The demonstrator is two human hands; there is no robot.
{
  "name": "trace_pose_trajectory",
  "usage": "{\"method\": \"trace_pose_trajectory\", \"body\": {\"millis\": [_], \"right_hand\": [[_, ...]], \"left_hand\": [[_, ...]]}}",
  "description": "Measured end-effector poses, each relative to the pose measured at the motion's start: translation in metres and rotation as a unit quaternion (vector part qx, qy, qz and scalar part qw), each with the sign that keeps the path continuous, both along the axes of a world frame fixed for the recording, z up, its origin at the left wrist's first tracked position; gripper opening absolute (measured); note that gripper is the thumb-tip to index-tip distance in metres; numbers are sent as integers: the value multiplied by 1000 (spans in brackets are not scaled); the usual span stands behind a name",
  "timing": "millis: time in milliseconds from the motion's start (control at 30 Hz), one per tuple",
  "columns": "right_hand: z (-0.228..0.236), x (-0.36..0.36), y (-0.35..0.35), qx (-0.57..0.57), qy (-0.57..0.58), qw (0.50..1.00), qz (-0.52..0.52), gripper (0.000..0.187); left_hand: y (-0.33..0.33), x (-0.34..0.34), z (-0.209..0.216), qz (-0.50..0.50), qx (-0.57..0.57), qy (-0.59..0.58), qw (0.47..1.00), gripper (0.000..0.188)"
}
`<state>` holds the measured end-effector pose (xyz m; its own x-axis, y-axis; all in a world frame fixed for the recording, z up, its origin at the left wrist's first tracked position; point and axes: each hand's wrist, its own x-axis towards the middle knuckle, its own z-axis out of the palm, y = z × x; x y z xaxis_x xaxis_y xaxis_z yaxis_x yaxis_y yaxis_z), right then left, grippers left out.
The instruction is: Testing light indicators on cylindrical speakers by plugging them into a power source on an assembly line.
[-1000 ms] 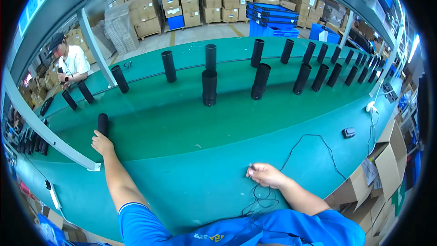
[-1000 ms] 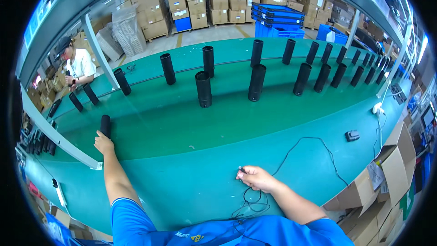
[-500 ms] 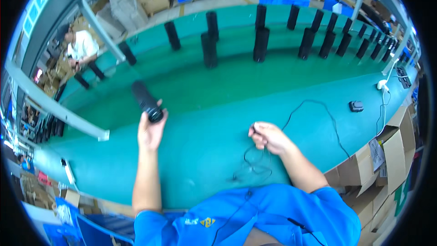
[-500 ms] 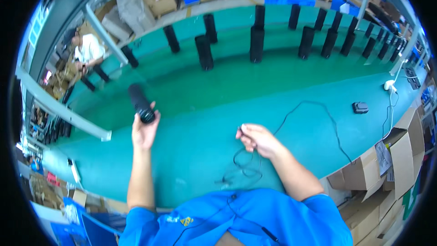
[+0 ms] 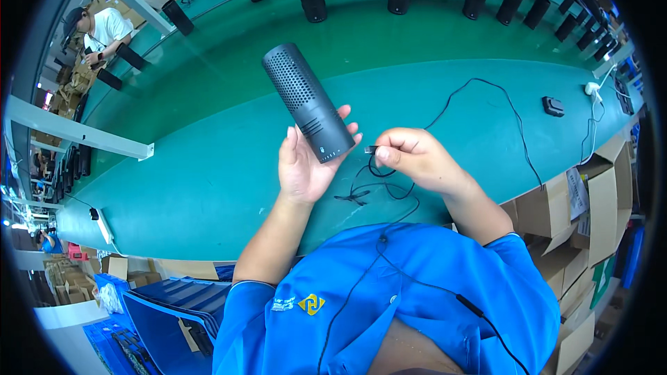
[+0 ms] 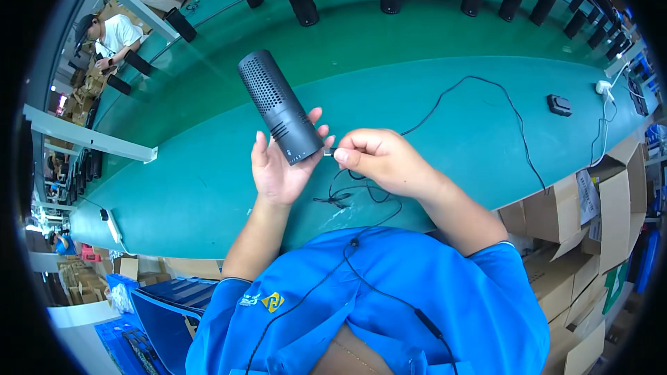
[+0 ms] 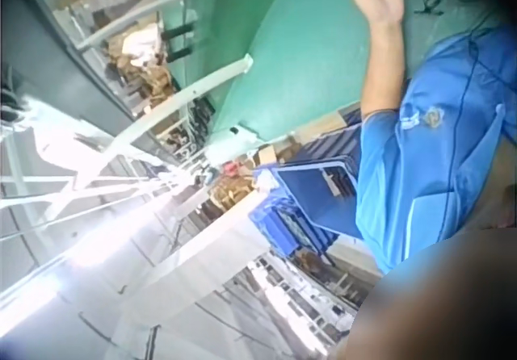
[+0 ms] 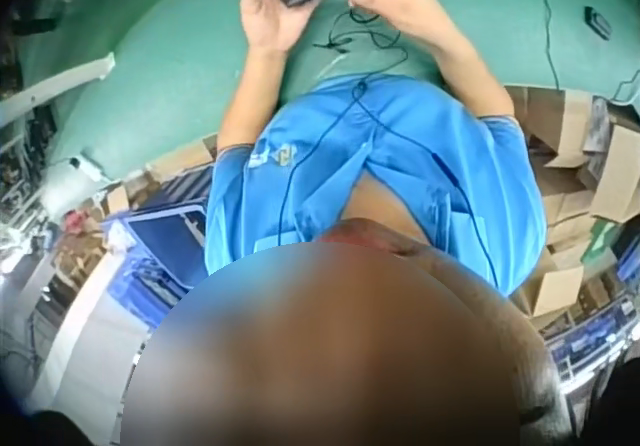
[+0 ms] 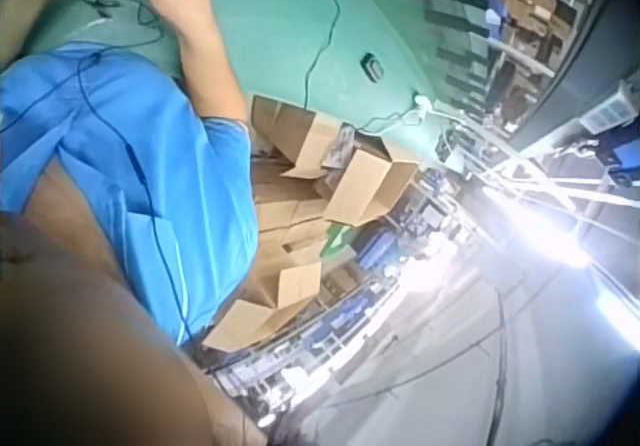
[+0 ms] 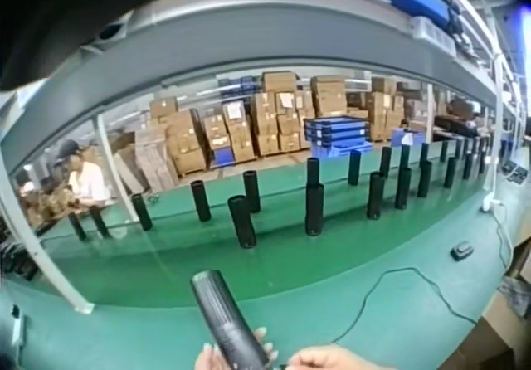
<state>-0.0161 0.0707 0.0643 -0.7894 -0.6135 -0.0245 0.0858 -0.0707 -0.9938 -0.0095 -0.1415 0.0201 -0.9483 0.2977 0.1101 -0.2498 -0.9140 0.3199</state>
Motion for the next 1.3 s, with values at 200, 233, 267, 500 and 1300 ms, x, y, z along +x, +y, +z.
{"method": "trace_pose_trajectory", "body": {"millis": [200, 233, 267, 500, 1300], "right_hand": [[-1, 9, -7, 52, 47, 997, -30, 16], [-1, 9, -8, 55, 44, 997, -35, 16], [-2, 8, -8, 59, 41, 997, -40, 15], [-5, 6, -11, 96, 40, 992, -75, 14], [11, 15, -32, 223, 170, 960, -16, 23]], "left_hand": [[-5, 6, -14, 70, -156, -33, 985, 67], [-9, 5, -20, 74, -176, -23, 981, 67], [-12, 5, -25, 79, -195, -13, 977, 68], [-16, -2, -13, 25, -60, -71, 995, 71], [-11, 14, -14, 100, -210, 66, 970, 73]]}}
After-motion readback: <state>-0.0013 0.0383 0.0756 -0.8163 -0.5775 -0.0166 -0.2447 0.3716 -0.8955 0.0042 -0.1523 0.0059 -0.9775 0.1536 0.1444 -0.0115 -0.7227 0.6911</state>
